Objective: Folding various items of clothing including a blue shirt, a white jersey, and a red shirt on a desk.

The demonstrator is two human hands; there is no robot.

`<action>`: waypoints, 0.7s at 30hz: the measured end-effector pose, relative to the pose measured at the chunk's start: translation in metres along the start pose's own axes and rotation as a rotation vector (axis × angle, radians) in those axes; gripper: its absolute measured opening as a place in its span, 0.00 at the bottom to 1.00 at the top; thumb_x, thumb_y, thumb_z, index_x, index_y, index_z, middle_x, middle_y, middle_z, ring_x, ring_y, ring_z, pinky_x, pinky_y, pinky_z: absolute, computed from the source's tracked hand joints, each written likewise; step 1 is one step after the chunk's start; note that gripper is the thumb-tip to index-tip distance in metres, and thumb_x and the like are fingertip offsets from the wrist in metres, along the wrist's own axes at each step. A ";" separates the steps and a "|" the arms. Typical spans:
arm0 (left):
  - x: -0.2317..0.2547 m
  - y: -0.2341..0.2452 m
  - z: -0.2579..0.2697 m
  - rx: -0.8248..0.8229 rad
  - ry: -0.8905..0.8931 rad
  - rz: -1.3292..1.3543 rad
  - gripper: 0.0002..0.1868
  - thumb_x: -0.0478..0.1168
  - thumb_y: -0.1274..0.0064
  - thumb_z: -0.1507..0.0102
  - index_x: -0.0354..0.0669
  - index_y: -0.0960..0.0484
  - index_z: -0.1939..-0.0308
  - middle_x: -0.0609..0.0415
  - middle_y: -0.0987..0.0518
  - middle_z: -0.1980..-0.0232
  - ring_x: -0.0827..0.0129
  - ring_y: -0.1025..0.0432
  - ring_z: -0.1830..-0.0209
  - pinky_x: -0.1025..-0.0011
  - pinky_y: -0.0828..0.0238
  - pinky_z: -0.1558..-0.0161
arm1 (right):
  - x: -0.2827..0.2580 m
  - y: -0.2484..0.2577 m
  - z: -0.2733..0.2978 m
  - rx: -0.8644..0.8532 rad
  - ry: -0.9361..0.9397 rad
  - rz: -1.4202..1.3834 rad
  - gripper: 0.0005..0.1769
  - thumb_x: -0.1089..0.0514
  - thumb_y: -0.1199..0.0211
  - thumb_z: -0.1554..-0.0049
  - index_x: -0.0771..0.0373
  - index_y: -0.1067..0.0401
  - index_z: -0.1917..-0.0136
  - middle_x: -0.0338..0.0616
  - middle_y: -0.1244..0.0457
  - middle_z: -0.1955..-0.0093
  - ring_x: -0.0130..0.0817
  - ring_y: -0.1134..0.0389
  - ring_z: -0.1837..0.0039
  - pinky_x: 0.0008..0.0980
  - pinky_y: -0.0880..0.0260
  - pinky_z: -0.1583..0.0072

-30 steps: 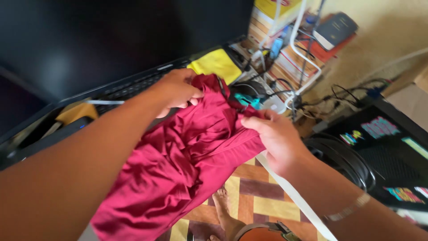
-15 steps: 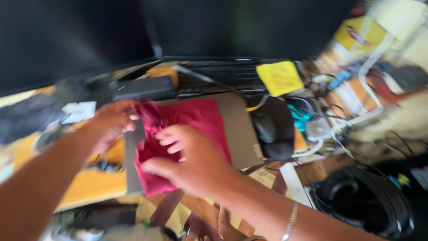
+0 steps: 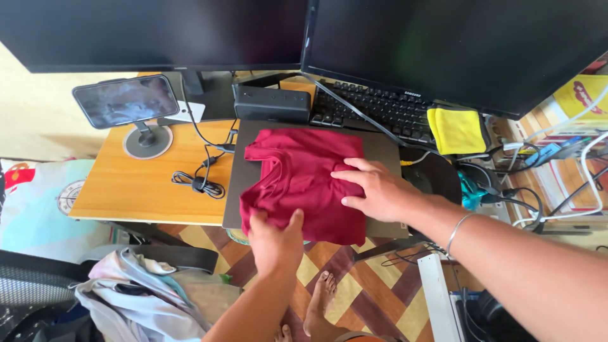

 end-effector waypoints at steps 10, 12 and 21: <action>0.053 -0.052 -0.125 -0.166 -0.735 -0.371 0.35 0.41 0.37 0.45 0.48 0.29 0.33 0.37 0.32 0.34 0.40 0.35 0.34 0.51 0.34 0.36 | -0.020 -0.024 0.047 0.039 -0.454 -0.086 0.40 0.35 0.33 0.43 0.46 0.40 0.23 0.54 0.47 0.28 0.48 0.43 0.28 0.46 0.38 0.32; 0.064 -0.046 -0.133 -0.193 -0.868 -0.447 0.28 0.39 0.39 0.43 0.51 0.23 0.37 0.42 0.30 0.33 0.44 0.35 0.33 0.55 0.32 0.35 | -0.018 -0.025 0.051 0.118 -0.409 -0.275 0.36 0.38 0.36 0.43 0.48 0.35 0.25 0.52 0.40 0.35 0.45 0.35 0.38 0.43 0.33 0.37; 0.086 -0.032 -0.132 -0.051 -0.271 -0.272 0.36 0.55 0.31 0.44 0.40 0.27 0.41 0.39 0.27 0.40 0.50 0.28 0.44 0.57 0.30 0.43 | 0.107 -0.009 -0.005 0.403 -0.714 -0.836 0.29 0.48 0.32 0.45 0.58 0.34 0.33 0.40 0.33 0.45 0.31 0.32 0.54 0.36 0.27 0.53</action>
Point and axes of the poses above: each hand's wrist, its own z-axis away from the middle knuckle, its own y-axis out of the back of the hand, x = y × z, the point moved 4 cm from there along -z, towards the middle knuckle
